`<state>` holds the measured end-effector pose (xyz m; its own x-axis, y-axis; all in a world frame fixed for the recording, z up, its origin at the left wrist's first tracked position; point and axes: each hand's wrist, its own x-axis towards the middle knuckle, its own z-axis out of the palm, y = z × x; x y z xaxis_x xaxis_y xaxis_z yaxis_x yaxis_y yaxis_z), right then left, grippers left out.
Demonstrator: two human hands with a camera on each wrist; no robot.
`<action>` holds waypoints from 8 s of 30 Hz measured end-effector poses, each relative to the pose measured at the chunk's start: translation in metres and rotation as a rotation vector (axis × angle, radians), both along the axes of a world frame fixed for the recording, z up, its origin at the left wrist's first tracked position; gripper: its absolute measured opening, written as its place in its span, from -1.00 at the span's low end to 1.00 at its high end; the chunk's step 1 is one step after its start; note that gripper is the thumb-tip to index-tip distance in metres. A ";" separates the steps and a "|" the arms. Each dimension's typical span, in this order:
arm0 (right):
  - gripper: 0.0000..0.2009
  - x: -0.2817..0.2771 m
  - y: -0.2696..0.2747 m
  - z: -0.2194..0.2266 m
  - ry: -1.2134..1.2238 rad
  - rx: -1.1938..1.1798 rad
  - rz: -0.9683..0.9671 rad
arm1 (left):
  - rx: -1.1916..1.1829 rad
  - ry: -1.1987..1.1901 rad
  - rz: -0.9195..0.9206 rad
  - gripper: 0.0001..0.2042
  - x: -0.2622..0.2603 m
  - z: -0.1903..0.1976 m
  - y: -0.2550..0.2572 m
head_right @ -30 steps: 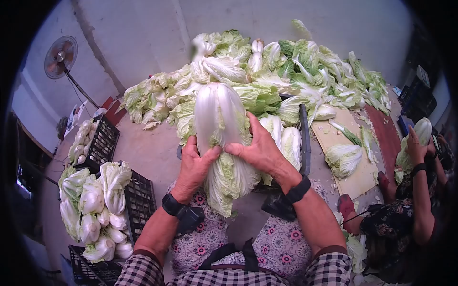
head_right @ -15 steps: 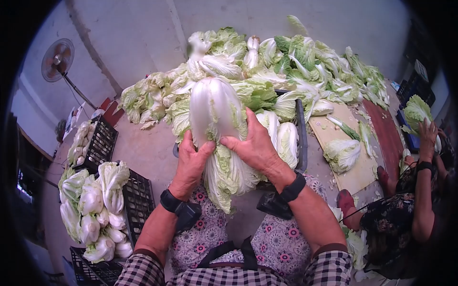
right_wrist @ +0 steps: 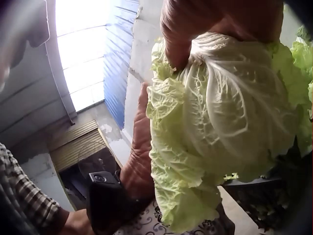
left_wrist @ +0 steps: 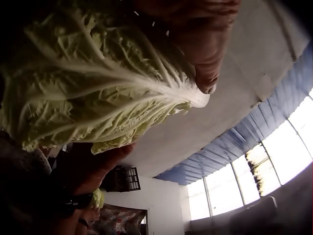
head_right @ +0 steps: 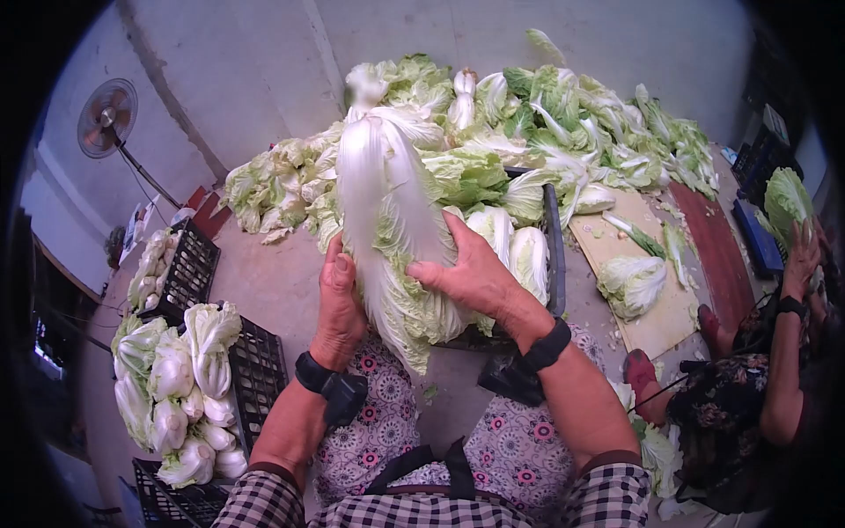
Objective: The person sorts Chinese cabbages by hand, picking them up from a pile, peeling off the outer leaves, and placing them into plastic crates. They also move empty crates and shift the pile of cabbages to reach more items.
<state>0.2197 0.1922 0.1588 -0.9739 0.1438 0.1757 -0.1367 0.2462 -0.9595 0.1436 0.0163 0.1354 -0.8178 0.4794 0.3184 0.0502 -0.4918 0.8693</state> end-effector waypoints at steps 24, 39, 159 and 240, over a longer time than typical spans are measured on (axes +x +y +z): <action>0.21 -0.005 0.002 -0.018 0.006 -0.076 0.219 | -0.129 -0.197 -0.003 -0.45 -0.015 -0.034 -0.001; 0.09 -0.002 -0.006 -0.017 0.079 -0.362 0.241 | -0.110 -0.206 -0.048 -0.33 -0.012 -0.026 -0.004; -0.24 -0.006 0.058 -0.005 -0.102 -0.205 -0.083 | -0.539 0.365 -0.524 -0.83 -0.047 0.007 0.019; -0.45 0.065 0.138 -0.031 0.162 -0.686 -0.340 | -0.547 0.000 -0.195 -0.69 -0.059 -0.011 0.039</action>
<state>0.2849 0.3298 0.1275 -0.8267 0.5575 0.0759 -0.3115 -0.3412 -0.8869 0.0850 0.0551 0.1246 -0.6977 0.7162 -0.0180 0.0040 0.0290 0.9996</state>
